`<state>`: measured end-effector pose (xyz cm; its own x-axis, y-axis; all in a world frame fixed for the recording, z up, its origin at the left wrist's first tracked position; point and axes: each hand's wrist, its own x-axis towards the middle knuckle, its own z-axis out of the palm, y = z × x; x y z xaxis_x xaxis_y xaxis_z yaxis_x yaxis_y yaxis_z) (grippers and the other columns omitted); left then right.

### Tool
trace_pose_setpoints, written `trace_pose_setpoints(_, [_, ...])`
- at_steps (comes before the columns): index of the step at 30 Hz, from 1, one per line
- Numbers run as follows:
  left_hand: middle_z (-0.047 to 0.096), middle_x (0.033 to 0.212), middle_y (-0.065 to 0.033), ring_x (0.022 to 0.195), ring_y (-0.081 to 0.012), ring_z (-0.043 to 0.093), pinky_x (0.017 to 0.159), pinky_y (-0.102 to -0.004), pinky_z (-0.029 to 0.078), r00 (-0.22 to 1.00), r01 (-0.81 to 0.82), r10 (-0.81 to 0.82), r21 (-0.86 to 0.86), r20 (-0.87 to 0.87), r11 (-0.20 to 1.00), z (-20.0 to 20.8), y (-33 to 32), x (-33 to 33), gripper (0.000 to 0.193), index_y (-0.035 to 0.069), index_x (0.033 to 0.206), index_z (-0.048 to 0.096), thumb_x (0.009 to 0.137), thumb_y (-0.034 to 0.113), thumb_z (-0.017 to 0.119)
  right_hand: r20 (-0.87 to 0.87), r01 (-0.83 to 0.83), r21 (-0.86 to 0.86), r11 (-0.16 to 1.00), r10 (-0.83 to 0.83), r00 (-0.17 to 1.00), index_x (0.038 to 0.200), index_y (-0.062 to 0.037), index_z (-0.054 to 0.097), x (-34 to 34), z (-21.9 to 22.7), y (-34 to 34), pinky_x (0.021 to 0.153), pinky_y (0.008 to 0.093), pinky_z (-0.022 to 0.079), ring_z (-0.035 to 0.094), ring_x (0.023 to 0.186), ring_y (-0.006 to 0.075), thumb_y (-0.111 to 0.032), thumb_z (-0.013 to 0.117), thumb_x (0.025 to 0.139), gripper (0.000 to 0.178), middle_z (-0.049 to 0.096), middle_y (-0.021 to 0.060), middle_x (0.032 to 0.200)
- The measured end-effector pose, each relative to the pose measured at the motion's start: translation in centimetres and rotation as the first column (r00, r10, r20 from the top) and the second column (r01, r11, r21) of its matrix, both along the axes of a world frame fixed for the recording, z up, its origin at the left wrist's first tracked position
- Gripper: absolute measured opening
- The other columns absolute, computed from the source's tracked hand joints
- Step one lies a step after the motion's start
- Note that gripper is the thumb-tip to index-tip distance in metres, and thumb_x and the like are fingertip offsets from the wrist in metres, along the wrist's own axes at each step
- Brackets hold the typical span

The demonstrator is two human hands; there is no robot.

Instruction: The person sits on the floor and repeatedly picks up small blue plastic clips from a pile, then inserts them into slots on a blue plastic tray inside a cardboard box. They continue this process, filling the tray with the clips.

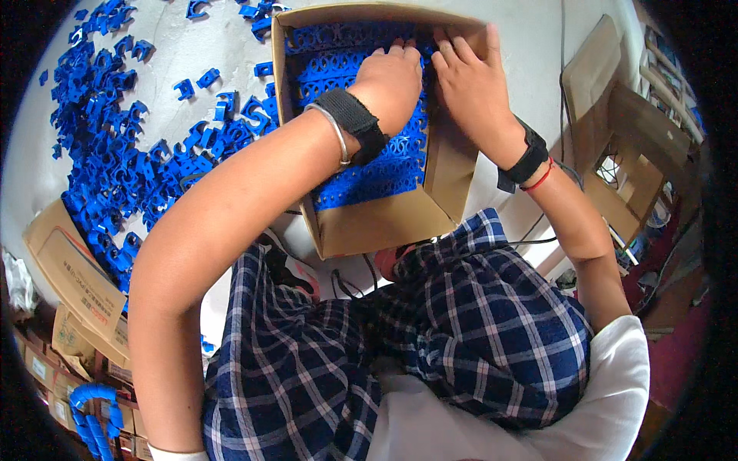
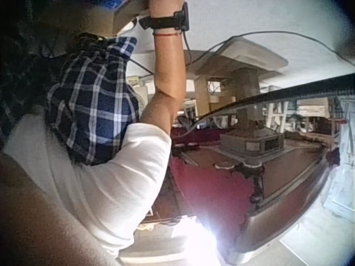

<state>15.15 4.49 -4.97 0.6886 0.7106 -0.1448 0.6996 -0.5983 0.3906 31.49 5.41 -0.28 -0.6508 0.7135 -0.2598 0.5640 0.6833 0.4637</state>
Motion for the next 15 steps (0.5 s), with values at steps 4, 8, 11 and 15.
trace_pose_setpoints(4, [0.053,0.132,-0.0213,0.119,-0.0321,0.055,0.098,-0.0377,0.048,1.0,0.002,-0.002,0.007,-0.004,1.0,-0.05,0.07,-0.01,0.045,-0.007,0.126,0.053,0.085,0.011,0.053,0.005,0.02,-0.042,0.999,-0.019,1.0,0.096,-0.0112,0.066,-0.38,0.06,0.28,0.114,0.0625,0.017,0.053,0.107,0.0216,-0.02,0.054,0.084,0.018,0.059,0.0034,0.101])
trace_pose_setpoints(8, [0.054,0.131,-0.0208,0.118,-0.032,0.055,0.098,-0.0374,0.047,1.0,-0.008,0.007,0.024,0.004,1.0,-0.03,-0.05,-0.05,0.045,-0.007,0.127,0.053,0.086,0.011,0.053,-0.096,0.043,-0.071,0.997,-0.05,0.994,0.094,-0.0112,0.066,-0.45,0.41,0.48,0.112,0.0632,0.019,0.054,0.106,0.0205,-0.023,0.058,0.082,0.018,0.056,0.0021,0.097])
trace_pose_setpoints(11, [0.055,0.129,-0.0205,0.119,-0.0321,0.055,0.099,-0.0372,0.047,1.0,-0.015,0.015,0.007,0.007,1.0,0.12,0.0,-0.05,0.045,-0.008,0.127,0.053,0.086,0.011,0.053,-0.156,0.054,-0.091,0.994,-0.067,0.985,0.096,-0.0103,0.067,-0.4,0.37,0.51,0.112,0.0635,0.018,0.054,0.106,0.019,-0.023,0.059,0.082,0.021,0.057,0.0008,0.101])
trace_pose_setpoints(15, [0.055,0.127,-0.0204,0.119,-0.0322,0.055,0.099,-0.0372,0.047,1.0,0.013,-0.013,-0.007,-0.024,1.0,0.26,0.08,-0.09,0.046,-0.008,0.127,0.052,0.086,0.012,0.053,-0.201,-0.011,-0.038,0.999,0.003,0.98,0.099,-0.0092,0.069,-0.22,0.02,0.63,0.112,0.0641,0.017,0.055,0.104,0.0181,-0.018,0.056,0.083,0.022,0.059,-0.0004,0.104])
